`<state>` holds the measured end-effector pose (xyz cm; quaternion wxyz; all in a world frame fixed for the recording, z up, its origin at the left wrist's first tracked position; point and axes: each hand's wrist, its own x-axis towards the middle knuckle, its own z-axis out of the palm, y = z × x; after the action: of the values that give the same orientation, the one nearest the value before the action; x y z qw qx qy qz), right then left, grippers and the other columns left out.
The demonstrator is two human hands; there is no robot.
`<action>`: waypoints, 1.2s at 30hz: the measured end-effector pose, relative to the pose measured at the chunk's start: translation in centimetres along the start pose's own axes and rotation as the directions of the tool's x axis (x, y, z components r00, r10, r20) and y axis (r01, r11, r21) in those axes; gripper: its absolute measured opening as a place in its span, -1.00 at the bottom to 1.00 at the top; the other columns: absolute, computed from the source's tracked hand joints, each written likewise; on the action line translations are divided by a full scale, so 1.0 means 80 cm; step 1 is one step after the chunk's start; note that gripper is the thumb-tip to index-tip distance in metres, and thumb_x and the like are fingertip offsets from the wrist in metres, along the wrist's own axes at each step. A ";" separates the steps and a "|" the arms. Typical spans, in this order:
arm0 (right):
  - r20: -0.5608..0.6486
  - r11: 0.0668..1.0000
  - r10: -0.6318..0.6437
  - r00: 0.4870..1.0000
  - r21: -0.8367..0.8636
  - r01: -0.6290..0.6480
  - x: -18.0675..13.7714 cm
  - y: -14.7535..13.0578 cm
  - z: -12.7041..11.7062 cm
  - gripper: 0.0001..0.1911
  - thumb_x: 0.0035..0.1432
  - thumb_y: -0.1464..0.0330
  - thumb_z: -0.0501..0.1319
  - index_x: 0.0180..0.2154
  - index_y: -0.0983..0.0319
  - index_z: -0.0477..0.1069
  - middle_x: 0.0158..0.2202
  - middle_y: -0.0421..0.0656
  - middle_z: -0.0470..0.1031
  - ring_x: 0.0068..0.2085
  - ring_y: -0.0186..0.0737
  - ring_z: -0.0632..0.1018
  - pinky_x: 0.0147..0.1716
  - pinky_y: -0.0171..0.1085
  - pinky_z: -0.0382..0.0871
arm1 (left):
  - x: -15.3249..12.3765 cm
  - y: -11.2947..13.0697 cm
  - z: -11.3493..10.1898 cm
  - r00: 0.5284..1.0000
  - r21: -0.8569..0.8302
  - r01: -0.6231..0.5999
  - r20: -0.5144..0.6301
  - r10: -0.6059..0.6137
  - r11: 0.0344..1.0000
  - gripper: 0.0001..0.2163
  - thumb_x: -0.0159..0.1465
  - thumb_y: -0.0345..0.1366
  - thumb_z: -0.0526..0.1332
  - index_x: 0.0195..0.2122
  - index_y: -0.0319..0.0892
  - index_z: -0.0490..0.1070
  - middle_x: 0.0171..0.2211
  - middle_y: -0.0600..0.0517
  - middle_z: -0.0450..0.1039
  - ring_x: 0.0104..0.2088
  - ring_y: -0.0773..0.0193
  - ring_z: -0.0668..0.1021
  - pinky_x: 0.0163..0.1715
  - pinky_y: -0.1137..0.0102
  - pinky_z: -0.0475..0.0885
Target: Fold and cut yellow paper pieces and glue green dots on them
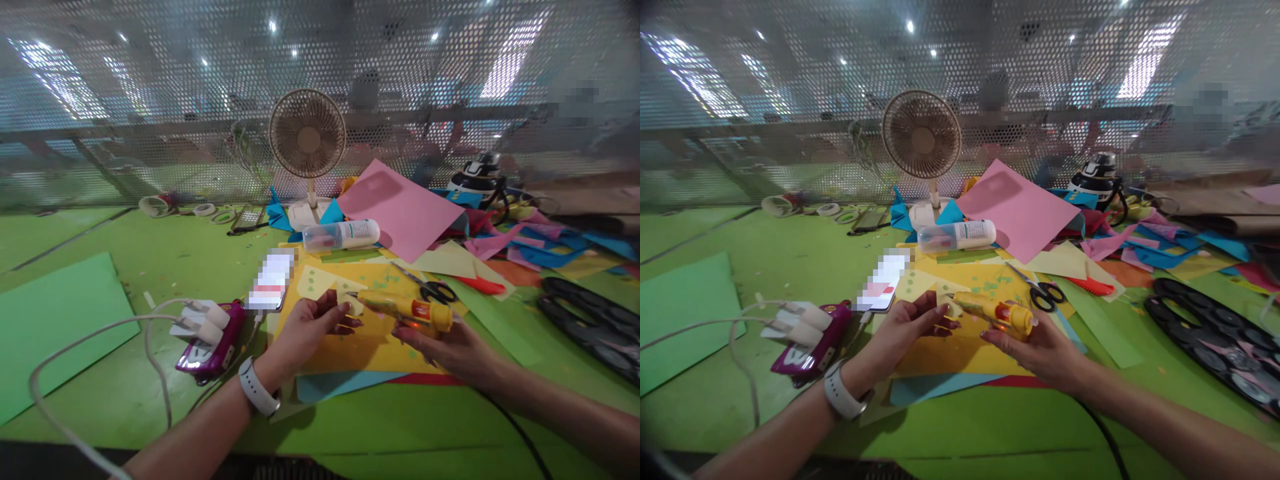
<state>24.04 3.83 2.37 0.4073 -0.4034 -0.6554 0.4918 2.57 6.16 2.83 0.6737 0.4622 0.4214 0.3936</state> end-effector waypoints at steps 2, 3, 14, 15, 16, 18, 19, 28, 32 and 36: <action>-0.003 1.000 -0.007 1.000 -0.002 0.007 0.000 0.000 0.001 -0.83 0.03 0.28 0.25 -0.27 0.15 0.43 -0.64 -0.29 0.29 -0.67 -0.45 0.18 -0.79 -0.45 0.10 | 0.000 0.000 0.001 1.000 0.006 0.002 -0.003 -0.002 1.000 -0.81 0.05 -0.24 0.30 -0.47 -0.23 0.34 -0.46 0.05 0.48 -0.37 0.23 0.59 -0.35 0.38 0.47; -0.004 1.000 -0.007 1.000 -0.002 0.007 0.000 0.000 0.001 -0.82 0.03 0.28 0.25 -0.27 0.15 0.43 -0.65 -0.29 0.28 -0.67 -0.45 0.18 -0.79 -0.45 0.09 | 0.000 0.000 0.001 1.000 0.009 0.002 -0.006 -0.002 1.000 -0.81 0.05 -0.24 0.31 -0.47 -0.23 0.35 -0.46 0.04 0.48 -0.38 0.24 0.58 -0.35 0.38 0.47; -0.003 1.000 0.016 1.000 -0.002 -0.016 -0.002 0.003 0.002 -0.82 0.01 0.26 0.26 -0.31 0.19 0.43 -0.62 -0.27 0.34 -0.67 -0.47 0.17 -0.81 -0.45 0.02 | 0.001 -0.004 -0.001 1.000 0.006 -0.004 -0.005 0.004 1.000 -0.83 0.06 -0.24 0.30 -0.45 -0.23 0.38 -0.48 0.07 0.49 -0.37 0.24 0.59 -0.34 0.37 0.47; -0.001 1.000 0.016 1.000 0.000 -0.016 -0.002 0.003 0.002 -0.82 0.02 0.27 0.26 -0.31 0.19 0.42 -0.61 -0.27 0.35 -0.67 -0.47 0.17 -0.81 -0.45 0.02 | 0.001 -0.005 -0.001 1.000 0.008 -0.007 0.001 0.007 1.000 -0.83 0.06 -0.24 0.30 -0.45 -0.23 0.38 -0.48 0.07 0.49 -0.37 0.24 0.59 -0.33 0.37 0.47; -0.005 1.000 0.016 1.000 0.001 -0.016 -0.002 0.004 0.002 -0.83 0.02 0.27 0.25 -0.31 0.19 0.42 -0.60 -0.27 0.36 -0.67 -0.48 0.17 -0.81 -0.45 0.02 | 0.001 -0.005 -0.001 1.000 0.010 -0.008 0.005 0.008 1.000 -0.84 0.07 -0.25 0.29 -0.45 -0.23 0.38 -0.49 0.07 0.49 -0.37 0.25 0.59 -0.33 0.37 0.47; 0.001 1.000 0.021 1.000 -0.001 -0.021 -0.003 0.004 0.001 -0.84 0.03 0.29 0.25 -0.30 0.18 0.42 -0.56 -0.26 0.39 -0.66 -0.49 0.18 -0.80 -0.46 0.03 | 0.001 -0.005 -0.001 1.000 0.014 -0.009 0.010 0.009 1.000 -0.84 0.07 -0.25 0.29 -0.44 -0.23 0.39 -0.48 0.07 0.50 -0.37 0.25 0.59 -0.32 0.38 0.47; 0.002 1.000 0.024 1.000 -0.002 -0.024 -0.003 0.005 0.001 -0.84 0.03 0.30 0.25 -0.30 0.18 0.41 -0.55 -0.26 0.40 -0.66 -0.49 0.19 -0.80 -0.46 0.04 | 0.000 -0.005 -0.001 1.000 0.015 -0.009 0.012 0.009 1.000 -0.85 0.07 -0.25 0.29 -0.44 -0.23 0.40 -0.47 0.06 0.51 -0.37 0.25 0.59 -0.31 0.38 0.47; -0.024 0.999 0.045 0.999 0.032 -0.044 -0.003 0.008 0.001 -0.82 0.00 0.30 0.26 -0.28 0.17 0.40 -0.42 -0.22 0.49 -0.53 -0.41 0.39 -0.62 -0.45 0.33 | 0.001 -0.005 0.001 0.999 0.020 0.028 -0.044 -0.027 0.999 -0.82 0.04 -0.25 0.32 -0.49 -0.27 0.40 -0.50 -0.01 0.54 -0.40 0.25 0.59 -0.29 0.37 0.47; -0.015 0.998 0.068 0.998 -0.005 -0.068 -0.004 0.008 0.000 -0.78 0.01 0.28 0.25 -0.25 0.19 0.42 -0.37 -0.19 0.50 -0.49 -0.39 0.43 -0.60 -0.44 0.35 | 0.000 -0.005 0.001 0.999 0.009 0.030 -0.045 -0.030 0.999 -0.80 0.02 -0.25 0.33 -0.49 -0.27 0.39 -0.52 0.01 0.53 -0.41 0.25 0.59 -0.28 0.36 0.46; -0.010 0.998 0.065 0.998 -0.011 -0.065 -0.004 0.012 -0.001 -0.73 0.01 0.28 0.26 -0.19 0.17 0.43 -0.36 -0.19 0.50 -0.43 -0.34 0.46 -0.49 -0.40 0.41 | 0.000 -0.005 0.002 0.998 0.006 0.033 -0.048 -0.033 0.999 -0.78 0.01 -0.23 0.33 -0.51 -0.28 0.37 -0.55 0.03 0.51 -0.41 0.24 0.59 -0.28 0.35 0.46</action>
<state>24.33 3.73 1.38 0.3919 -0.4290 -0.6428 0.4992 2.75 6.02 2.52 0.6684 0.4477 0.4463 0.3920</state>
